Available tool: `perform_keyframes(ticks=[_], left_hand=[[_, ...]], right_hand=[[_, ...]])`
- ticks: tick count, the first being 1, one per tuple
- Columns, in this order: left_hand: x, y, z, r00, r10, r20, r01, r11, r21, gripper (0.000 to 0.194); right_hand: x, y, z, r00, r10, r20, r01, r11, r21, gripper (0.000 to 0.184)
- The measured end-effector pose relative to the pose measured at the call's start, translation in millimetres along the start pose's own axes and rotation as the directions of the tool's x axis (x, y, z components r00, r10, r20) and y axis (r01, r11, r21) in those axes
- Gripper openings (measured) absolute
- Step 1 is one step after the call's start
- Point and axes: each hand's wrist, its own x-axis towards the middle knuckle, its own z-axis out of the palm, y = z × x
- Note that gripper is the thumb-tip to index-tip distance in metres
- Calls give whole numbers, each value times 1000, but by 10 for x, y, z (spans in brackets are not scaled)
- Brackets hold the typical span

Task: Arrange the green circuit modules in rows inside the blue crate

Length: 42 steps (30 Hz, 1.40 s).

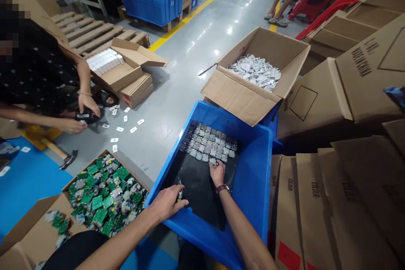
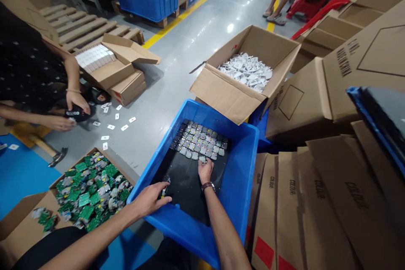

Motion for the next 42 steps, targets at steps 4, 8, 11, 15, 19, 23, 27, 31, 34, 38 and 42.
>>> perform_keyframes(ticks=[4, 8, 11, 15, 19, 23, 27, 31, 34, 38, 42], left_hand=[[-8, 5, 1, 1000, 5, 0, -5, 1000, 13, 54], [-5, 7, 8, 1000, 1, -18, -1, 1000, 5, 53], [1, -3, 10, 1000, 5, -6, -5, 1000, 10, 53], [21, -45, 15, 1000, 2, 10, -2, 1000, 8, 56], [123, -88, 24, 997, -68, -32, 66, 996, -61, 58], [307, -111, 112, 991, -40, -128, 13, 980, -200, 67], [417, -175, 285, 983, -72, -171, 26, 967, -254, 80], [425, -271, 352, 969, -143, -201, 83, 956, -281, 79], [438, -316, 322, 963, -161, -214, 94, 951, -296, 69], [465, -325, 309, 962, -165, -217, 94, 948, -305, 63], [470, -314, 333, 964, -159, -211, 89, 947, -309, 60]], right_hand=[[-26, -41, 65, 997, 58, 52, -62, 995, 72, 41], [-62, -31, 105, 994, 92, 60, -99, 988, 116, 38], [-38, -47, 114, 991, 128, 39, -133, 980, 148, 39], [-11, -107, 51, 992, 124, 28, -127, 974, 190, 44], [-205, -282, -53, 982, 148, 117, -178, 928, 327, 54], [-665, -590, -51, 678, 0, 735, -519, 708, 479, 56], [-985, -702, 4, 514, -95, 852, -654, 600, 461, 50], [-813, -423, -49, 753, 138, 643, -553, 662, 505, 50], [-492, -103, -192, 923, 266, 278, -362, 843, 398, 51], [-171, 189, -349, 982, 167, 87, -184, 954, 237, 54], [-59, 257, -353, 962, 235, 142, -263, 939, 221, 53]])
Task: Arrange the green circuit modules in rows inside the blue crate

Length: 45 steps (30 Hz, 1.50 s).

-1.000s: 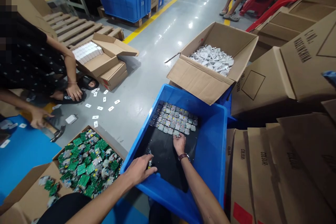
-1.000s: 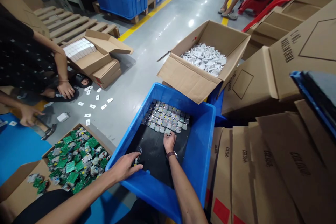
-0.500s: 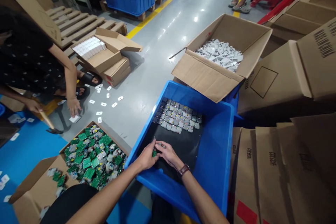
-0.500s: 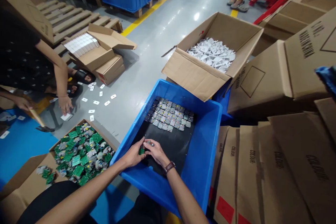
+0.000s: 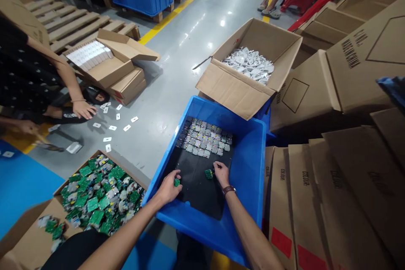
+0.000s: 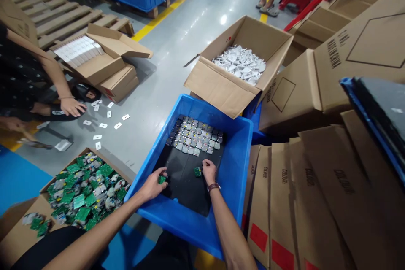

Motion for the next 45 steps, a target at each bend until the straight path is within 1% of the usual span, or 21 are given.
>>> perform_keyframes(ticks=[2, 4, 7, 9, 11, 13, 15, 17, 21, 24, 26, 30, 34, 36, 38, 40, 41, 42, 43, 44, 45], left_hand=[[0, 3, 1, 1000, 0, 3, 0, 1000, -2, 60], [4, 6, -5, 1000, -1, 3, 1, 1000, -3, 59], [12, 12, -10, 1000, -5, 1, 5, 1000, -6, 58], [16, 14, -6, 1000, -10, 2, 10, 1000, -7, 58], [18, 14, 1, 1000, -15, 5, 15, 1000, -8, 58], [18, 15, 8, 1000, -20, 9, 20, 1000, -8, 58], [17, 18, 9, 1000, -25, 11, 25, 1000, -7, 58], [17, 22, 4, 999, -31, 13, 31, 1000, -6, 58], [18, 31, -13, 999, -33, 20, 33, 999, -13, 57], [18, 27, -12, 999, -38, 20, 39, 999, -21, 57], [17, 20, -3, 999, -50, 17, 50, 998, -25, 56], [13, 10, 15, 997, -72, 11, 73, 997, -30, 53], [16, 31, 2, 997, -78, 2, 78, 996, -32, 50], [22, 48, -9, 997, -79, -6, 78, 996, -37, 48], [29, 64, -8, 997, -80, -13, 79, 996, -49, 47], [34, 80, 11, 997, -74, -13, 73, 995, -69, 48], [33, 90, 23, 998, -69, -10, 68, 995, -80, 48], [30, 104, 33, 998, -61, -7, 60, 994, -89, 48], [23, 124, 37, 998, -56, -4, 55, 993, -100, 48], [10, 152, 28, 999, -45, -4, 45, 994, -102, 47], [-6, 189, 2, 1000, -20, -5, 19, 996, -91, 45]], right_hand=[[-16, 7, 14, 1000, 6, -12, -7, 1000, -21, 52], [-96, 37, 28, 999, -45, 12, 45, 994, -102, 48], [-293, 125, 61, 982, -143, 125, 173, 943, -285, 40], [-393, 177, 92, 970, -164, 179, 215, 924, -316, 35], [-407, 191, 110, 974, -157, 165, 192, 955, -225, 34], [-335, 171, 100, 986, -128, 106, 135, 989, -53, 37], [-226, 141, 55, 993, -109, 49, 105, 992, 64, 40], [-143, 134, -4, 993, -122, -8, 122, 992, 39, 39], [-150, 191, -34, 978, -142, -154, 117, 981, -157, 40], [-193, 218, 46, 978, -155, -141, 124, 971, -205, 53], [-164, 200, 104, 980, -157, -121, 131, 971, -199, 54], [13, 98, 169, 980, -141, -141, 115, 977, -178, 44], [137, -36, 186, 980, -146, -131, 132, 985, -115, 45], [107, -102, 192, 985, -121, -125, 115, 992, -54, 48], [-16, -161, 220, 984, -115, -133, 115, 993, -5, 50], [-231, -207, 294, 990, -126, -70, 131, 989, 70, 49], [-363, -223, 351, 992, -120, 29, 115, 985, 131, 48], [-501, -232, 418, 980, -102, 171, 68, 978, 199, 48], [-635, -235, 490, 942, -80, 326, -6, 967, 256, 48], [-755, -230, 561, 887, -61, 458, -81, 955, 286, 48], [-854, -218, 624, 840, -48, 541, -132, 949, 288, 47]])
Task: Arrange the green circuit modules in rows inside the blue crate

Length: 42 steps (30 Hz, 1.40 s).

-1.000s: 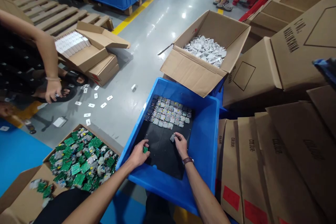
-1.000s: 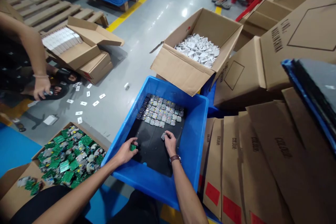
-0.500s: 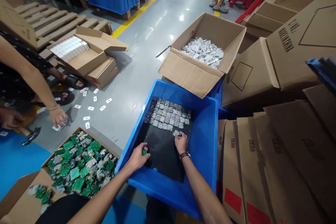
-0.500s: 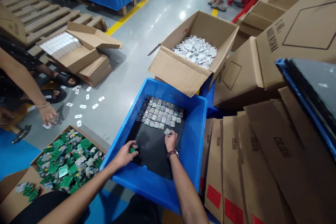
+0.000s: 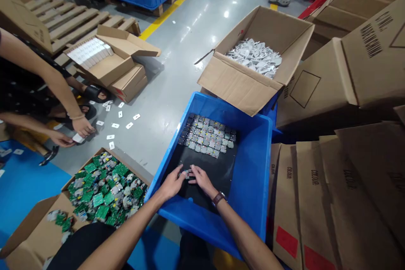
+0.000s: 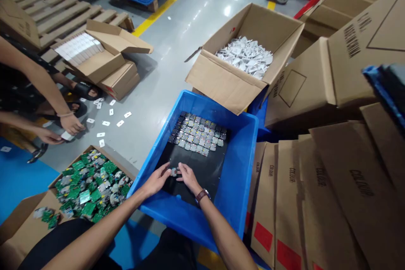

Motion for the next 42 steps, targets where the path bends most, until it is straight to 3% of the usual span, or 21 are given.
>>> perform_keyframes(ticks=[1, 3, 6, 8, 10, 12, 14, 16, 18, 19, 21, 23, 24, 27, 31, 34, 36, 38, 40, 42], left_hand=[[-21, 48, -42, 999, 44, 6, -44, 999, 25, 41], [-66, 167, -192, 983, 179, 45, -183, 977, 107, 33], [-119, 325, -528, 906, 411, 97, -422, 870, 253, 29], [-142, 355, -739, 845, 528, 85, -519, 770, 372, 39], [-163, 303, -866, 810, 581, 81, -542, 690, 479, 60], [-182, 195, -890, 819, 565, 99, -523, 665, 533, 77], [-193, 76, -847, 848, 518, 112, -487, 677, 552, 83], [-188, -16, -794, 871, 479, 111, -454, 696, 557, 84], [-169, -70, -770, 875, 474, 99, -448, 714, 538, 82], [-157, -86, -770, 869, 486, 95, -459, 720, 520, 80], [-135, -105, -786, 852, 516, 81, -486, 726, 487, 74], [-120, -117, -806, 842, 536, 66, -500, 727, 470, 69], [-116, -123, -814, 840, 540, 59, -501, 729, 468, 66], [-112, -141, -824, 835, 548, 47, -506, 733, 455, 60], [-110, -156, -808, 829, 558, 40, -514, 732, 447, 58], [-132, -94, -805, 849, 529, 20, -482, 756, 444, 55], [-160, 2, -864, 863, 503, 51, -479, 780, 403, 51], [-180, 90, -1024, 865, 484, 133, -500, 806, 316, 47], [-208, 84, -1311, 877, 453, 161, -480, 844, 239, 45], [-306, -84, -1690, 934, 354, 37, -351, 901, 254, 45]], right_hand=[[-35, 40, 71, 999, 19, 31, -19, 1000, -11, 45], [-67, 101, 123, 999, -23, -29, 18, 990, -143, 38], [-66, 124, 53, 968, -228, -106, 154, 871, -467, 34], [-60, 102, 7, 934, -356, -26, 260, 729, -633, 41], [-57, 72, 15, 907, -401, 127, 360, 583, -728, 51], [-56, 63, 57, 886, -374, 273, 435, 470, -768, 54], [-52, 91, 67, 880, -349, 321, 454, 423, -785, 51], [-40, 145, -21, 897, -387, 214, 389, 459, -799, 47], [-9, 194, -228, 895, -443, -49, 235, 562, -793, 45], [17, 205, -363, 869, -449, -210, 137, 625, -768, 45], [95, 188, -648, 772, -412, -484, -35, 733, -679, 45], [201, 121, -882, 699, -354, -621, -125, 795, -593, 45], [259, 75, -963, 690, -329, -645, -138, 815, -563, 47], [406, -67, -1066, 728, -253, -637, -103, 879, -466, 56], [440, -198, -1020, 755, -182, -630, -58, 939, -340, 62], [352, -300, -872, 738, -226, -636, -45, 924, -380, 57], [270, -417, -694, 760, -296, -579, 18, 900, -436, 55], [180, -589, -468, 794, -381, -473, 129, 867, -481, 53], [83, -807, -222, 798, -486, -355, 269, 816, -512, 50], [-32, -1048, 26, 770, -591, -241, 409, 747, -524, 46]])
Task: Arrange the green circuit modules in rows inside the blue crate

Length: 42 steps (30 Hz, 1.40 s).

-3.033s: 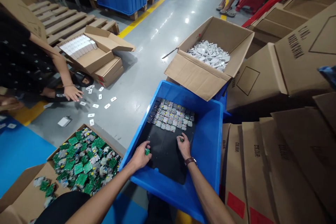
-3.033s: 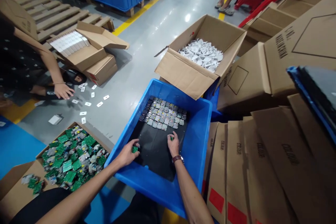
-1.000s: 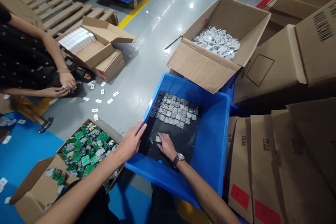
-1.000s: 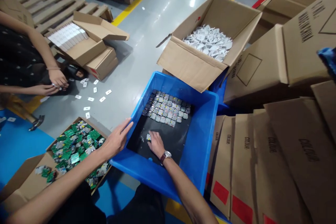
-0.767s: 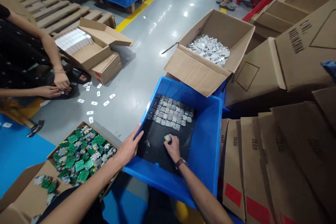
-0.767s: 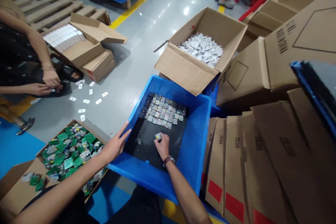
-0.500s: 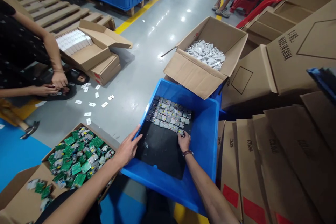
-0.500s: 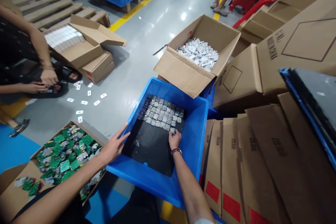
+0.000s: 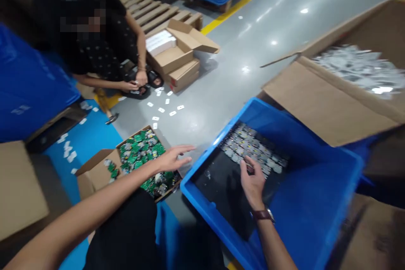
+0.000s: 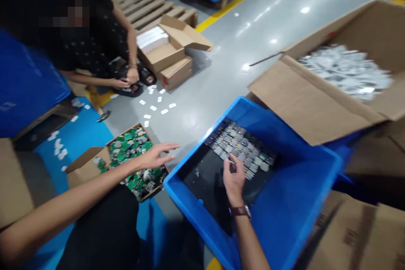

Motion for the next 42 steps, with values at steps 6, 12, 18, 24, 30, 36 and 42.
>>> perform_keyframes(ticks=[6, 12, 18, 24, 30, 36, 42], left_hand=[[-1319, -887, -501, 729, -465, -502, 580, 809, 93, 53], [-2120, -1309, 61, 537, -606, -587, 746, 666, -6, 73], [-2040, -1506, 365, 494, -615, -614, 753, 656, -52, 65], [-2144, -1572, 377, 498, -601, -625, 708, 698, -107, 46], [-2173, -1590, 368, 451, -654, -607, 725, 665, -178, 39], [-2116, -1463, 392, 430, -689, -584, 724, 649, -232, 26], [-2160, -1280, 382, 407, -674, -616, 648, 689, -325, 14]], right_hand=[[-234, -1053, 320, 875, -416, 248, 394, 909, 137, 28], [-575, -1609, 1388, 334, -586, 738, 606, 733, 308, 39], [-908, -1675, 2557, -50, -182, 982, 822, 551, 144, 66], [-1160, -1528, 2846, 29, -47, 998, 920, 392, -8, 64], [-1126, -1565, 2801, 125, -55, 991, 919, 382, -95, 39], [-993, -1526, 2708, 203, -98, 974, 795, 597, -105, 39], [-882, -1605, 2649, 327, -155, 932, 498, 867, -31, 33]])
